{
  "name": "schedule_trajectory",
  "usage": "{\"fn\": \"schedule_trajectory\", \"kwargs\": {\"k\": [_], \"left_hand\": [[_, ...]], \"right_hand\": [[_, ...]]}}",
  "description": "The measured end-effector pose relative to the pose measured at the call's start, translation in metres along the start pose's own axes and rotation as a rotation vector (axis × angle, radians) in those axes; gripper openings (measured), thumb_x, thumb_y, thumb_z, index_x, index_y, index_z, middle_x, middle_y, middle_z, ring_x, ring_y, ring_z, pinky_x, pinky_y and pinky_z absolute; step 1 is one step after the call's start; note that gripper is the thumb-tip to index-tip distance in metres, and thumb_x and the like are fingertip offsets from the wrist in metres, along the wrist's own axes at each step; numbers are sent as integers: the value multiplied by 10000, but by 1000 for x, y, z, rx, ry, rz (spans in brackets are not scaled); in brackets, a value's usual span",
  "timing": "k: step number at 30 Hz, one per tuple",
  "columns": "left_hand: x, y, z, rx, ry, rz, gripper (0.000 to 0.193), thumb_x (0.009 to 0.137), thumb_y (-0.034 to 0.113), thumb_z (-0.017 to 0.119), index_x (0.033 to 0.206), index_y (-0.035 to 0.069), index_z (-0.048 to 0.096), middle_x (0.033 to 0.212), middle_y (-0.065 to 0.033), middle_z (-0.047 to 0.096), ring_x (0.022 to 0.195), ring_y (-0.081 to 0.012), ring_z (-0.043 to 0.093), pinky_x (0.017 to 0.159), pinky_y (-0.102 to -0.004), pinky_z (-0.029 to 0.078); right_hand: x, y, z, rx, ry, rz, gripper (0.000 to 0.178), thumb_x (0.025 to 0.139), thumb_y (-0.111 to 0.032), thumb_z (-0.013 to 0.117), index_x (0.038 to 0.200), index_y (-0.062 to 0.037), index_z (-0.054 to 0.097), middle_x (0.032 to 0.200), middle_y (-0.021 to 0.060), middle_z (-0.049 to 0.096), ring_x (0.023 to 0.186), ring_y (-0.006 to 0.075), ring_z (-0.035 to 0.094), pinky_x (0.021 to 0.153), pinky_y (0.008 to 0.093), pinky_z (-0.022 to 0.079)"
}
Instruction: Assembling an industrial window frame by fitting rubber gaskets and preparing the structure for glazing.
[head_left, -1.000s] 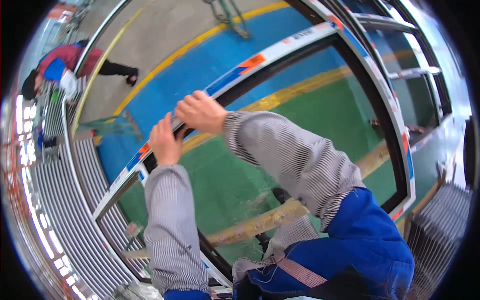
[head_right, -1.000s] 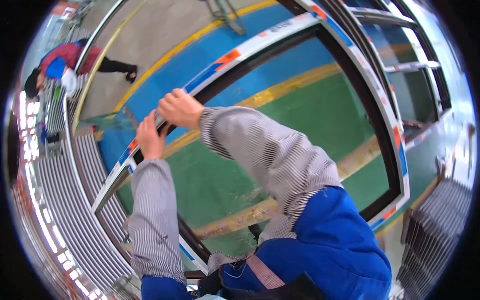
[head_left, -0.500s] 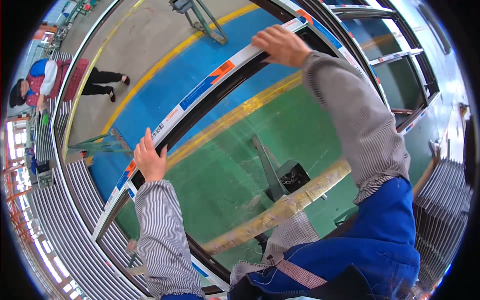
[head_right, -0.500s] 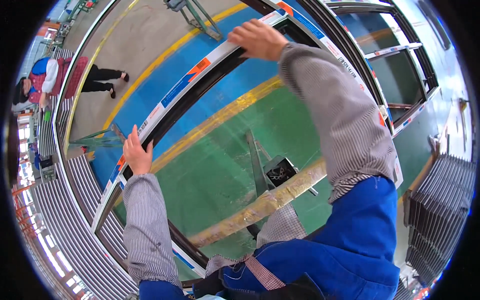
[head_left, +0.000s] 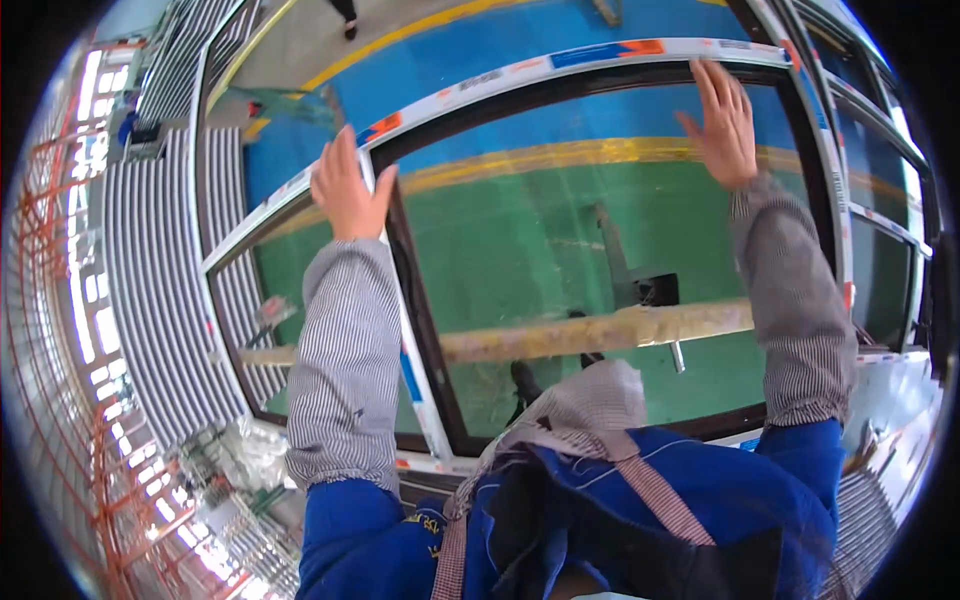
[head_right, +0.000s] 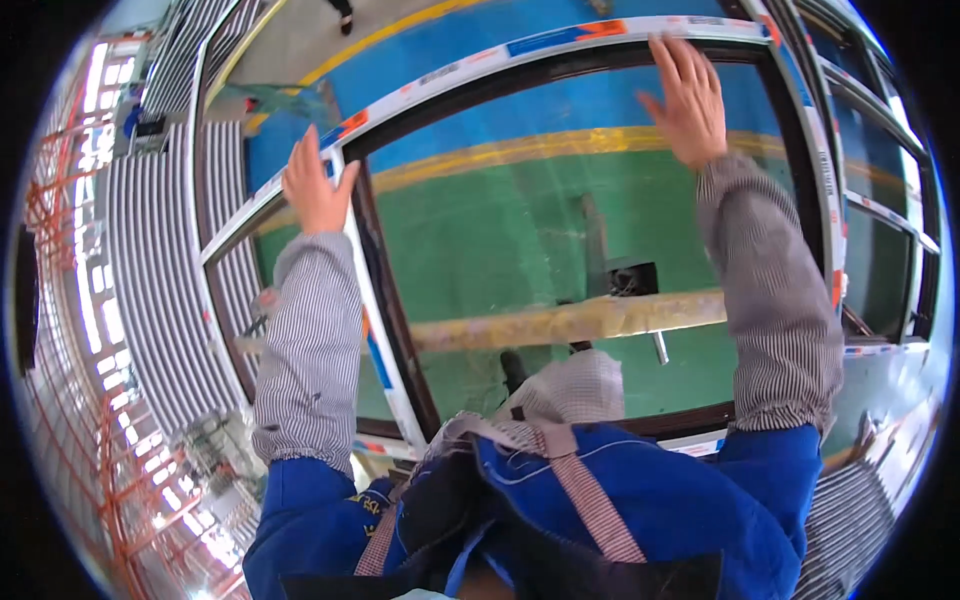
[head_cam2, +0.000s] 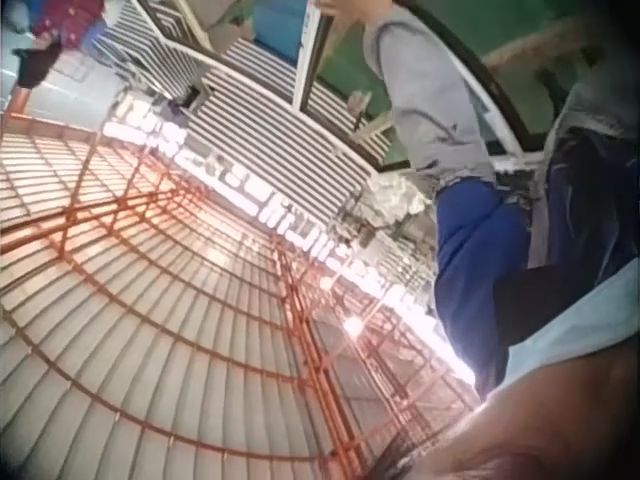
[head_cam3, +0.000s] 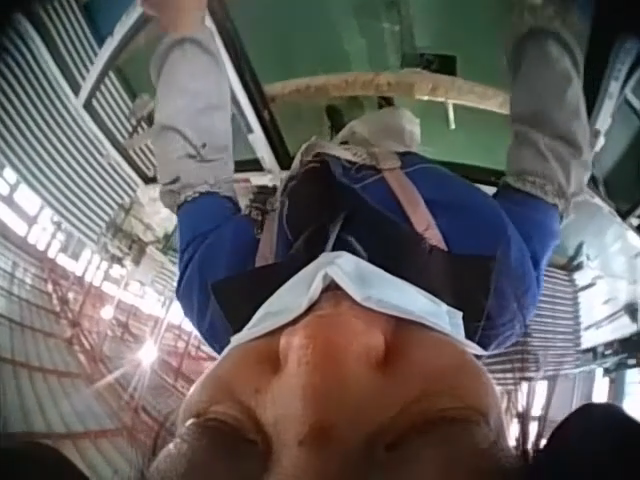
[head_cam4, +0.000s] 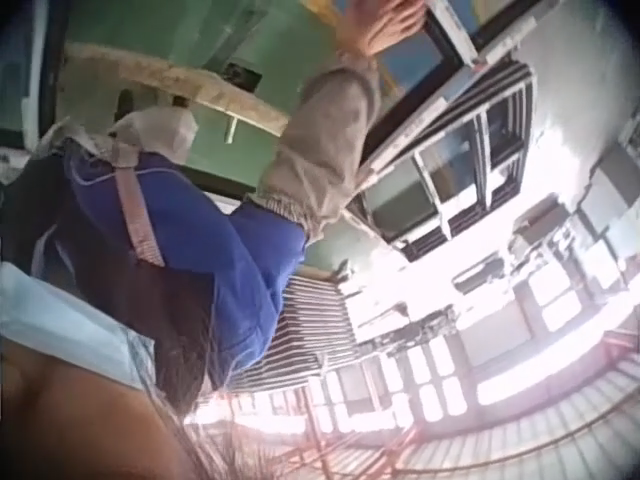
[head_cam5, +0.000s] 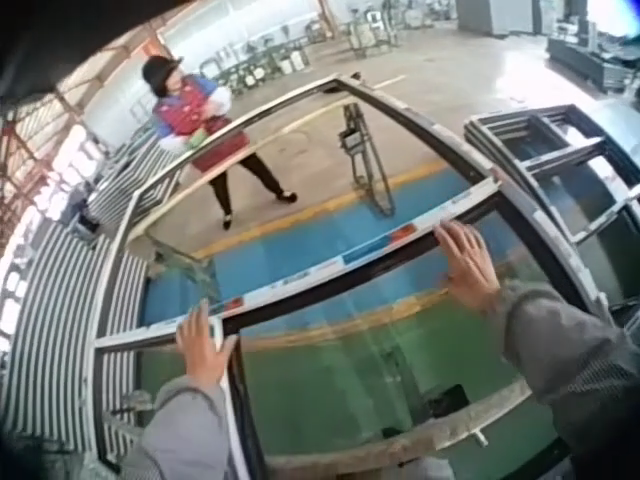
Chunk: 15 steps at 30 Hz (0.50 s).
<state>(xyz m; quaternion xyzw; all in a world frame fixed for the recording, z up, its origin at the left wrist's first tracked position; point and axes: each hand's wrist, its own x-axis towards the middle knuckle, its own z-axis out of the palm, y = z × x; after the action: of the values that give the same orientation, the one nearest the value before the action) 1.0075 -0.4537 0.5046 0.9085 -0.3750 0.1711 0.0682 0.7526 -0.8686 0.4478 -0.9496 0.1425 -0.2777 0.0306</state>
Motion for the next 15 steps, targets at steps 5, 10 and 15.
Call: {"fn": "schedule_trajectory", "kwargs": {"k": [5,10,15], "left_hand": [[-147,-71,-37,-269,-296,-386,706,868,266,664,1461,63,336,1319,-195,515,1148,-341,545,994,-441,417],[-215,-40,-47,-529,-435,-527,651,894,178,633,1467,91,336,1308,-131,541,1079,-257,600,945,-366,471],[-187,-33,-51,-339,-376,-167,580,866,82,617,1417,118,437,1350,-136,506,1169,-304,536,1018,-405,418]], "right_hand": [[-91,-128,6,473,-196,66,419,742,-140,739,1130,-40,616,1263,160,561,1145,360,536,948,465,443],[-115,-258,-14,868,-476,141,299,803,-106,687,1084,-23,626,1049,154,641,923,315,630,797,392,502],[-122,-343,13,1138,-507,533,264,845,-181,668,1053,-22,637,894,140,685,796,323,665,716,395,536]]}}
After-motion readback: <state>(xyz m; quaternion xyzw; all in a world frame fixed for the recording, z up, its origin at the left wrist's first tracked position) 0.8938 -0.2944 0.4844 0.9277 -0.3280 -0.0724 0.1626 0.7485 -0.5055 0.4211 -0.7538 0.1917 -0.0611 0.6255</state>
